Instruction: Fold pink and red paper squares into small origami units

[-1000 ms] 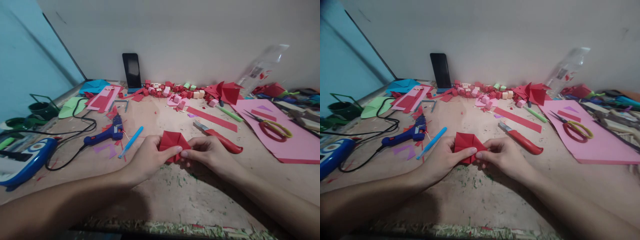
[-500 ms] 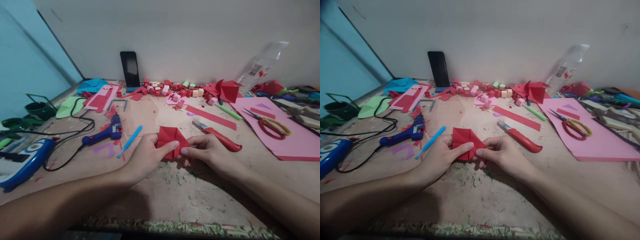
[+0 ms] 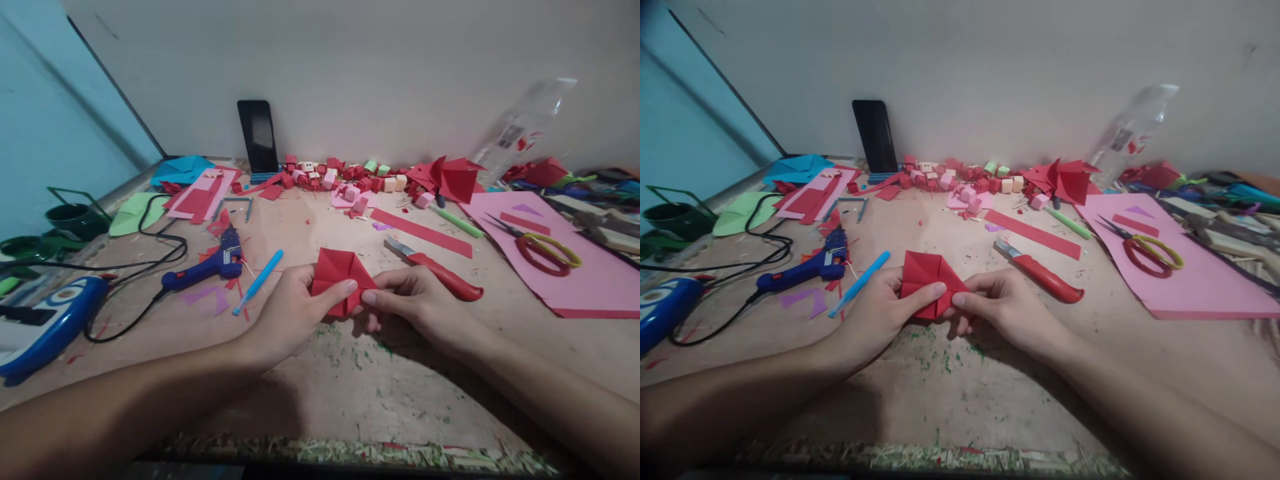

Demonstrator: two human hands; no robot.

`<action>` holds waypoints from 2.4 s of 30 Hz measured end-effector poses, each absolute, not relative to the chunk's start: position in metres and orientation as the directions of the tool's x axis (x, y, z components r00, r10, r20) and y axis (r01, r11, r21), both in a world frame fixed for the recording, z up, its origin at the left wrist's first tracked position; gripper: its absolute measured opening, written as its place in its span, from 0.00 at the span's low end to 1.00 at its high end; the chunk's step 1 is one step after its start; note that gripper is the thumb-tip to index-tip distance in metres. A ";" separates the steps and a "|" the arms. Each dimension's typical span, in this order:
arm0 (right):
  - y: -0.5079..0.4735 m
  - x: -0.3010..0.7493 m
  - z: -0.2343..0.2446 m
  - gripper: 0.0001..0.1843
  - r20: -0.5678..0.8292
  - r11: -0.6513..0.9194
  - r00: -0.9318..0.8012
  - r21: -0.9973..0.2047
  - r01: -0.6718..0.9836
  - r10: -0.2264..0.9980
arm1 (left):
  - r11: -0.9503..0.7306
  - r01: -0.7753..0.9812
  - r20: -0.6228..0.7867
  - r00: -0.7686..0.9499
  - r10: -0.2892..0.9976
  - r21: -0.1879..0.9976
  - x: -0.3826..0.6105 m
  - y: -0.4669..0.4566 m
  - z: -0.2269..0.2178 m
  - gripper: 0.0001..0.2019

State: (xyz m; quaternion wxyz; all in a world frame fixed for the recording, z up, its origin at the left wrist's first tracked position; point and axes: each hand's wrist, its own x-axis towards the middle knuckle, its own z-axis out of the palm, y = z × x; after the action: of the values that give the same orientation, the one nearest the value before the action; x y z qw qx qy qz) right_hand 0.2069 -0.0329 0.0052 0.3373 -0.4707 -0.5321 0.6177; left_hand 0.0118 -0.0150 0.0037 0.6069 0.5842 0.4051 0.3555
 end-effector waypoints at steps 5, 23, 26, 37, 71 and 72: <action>-0.033 0.207 0.006 0.23 -0.228 -0.213 -0.324 -0.974 0.080 0.918 | 0.058 0.051 -0.074 0.413 0.908 0.997 0.011 -0.015 0.001 0.10; -0.034 0.204 0.002 0.22 -0.252 -0.243 -0.281 -0.968 0.065 0.926 | 0.008 0.056 -0.035 0.499 0.866 0.998 0.010 -0.013 0.000 0.14; -0.034 0.204 0.001 0.22 -0.246 -0.241 -0.287 -0.969 0.054 0.926 | 0.013 0.057 -0.039 0.496 0.867 0.998 0.010 -0.012 -0.001 0.15; -0.035 0.204 0.001 0.22 -0.242 -0.234 -0.278 -0.970 0.061 0.930 | 0.018 0.010 -0.020 0.539 0.842 1.000 0.010 -0.015 0.003 0.13; -0.032 0.216 -0.004 0.17 -0.151 -0.181 -0.331 -0.982 -0.062 0.931 | 0.002 0.066 -0.029 0.414 0.910 0.998 0.010 -0.013 0.000 0.13; -0.031 0.217 -0.005 0.17 -0.132 -0.163 -0.325 -0.984 -0.068 0.936 | 0.007 0.071 -0.035 0.401 0.915 0.997 0.010 -0.014 -0.001 0.13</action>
State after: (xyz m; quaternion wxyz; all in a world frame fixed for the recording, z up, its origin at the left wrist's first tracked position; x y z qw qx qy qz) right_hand 0.2171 -0.0310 -0.0048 0.3965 -0.4245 -0.5114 0.6333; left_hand 0.0097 -0.0137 -0.0007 0.5802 0.6032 0.4087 0.3641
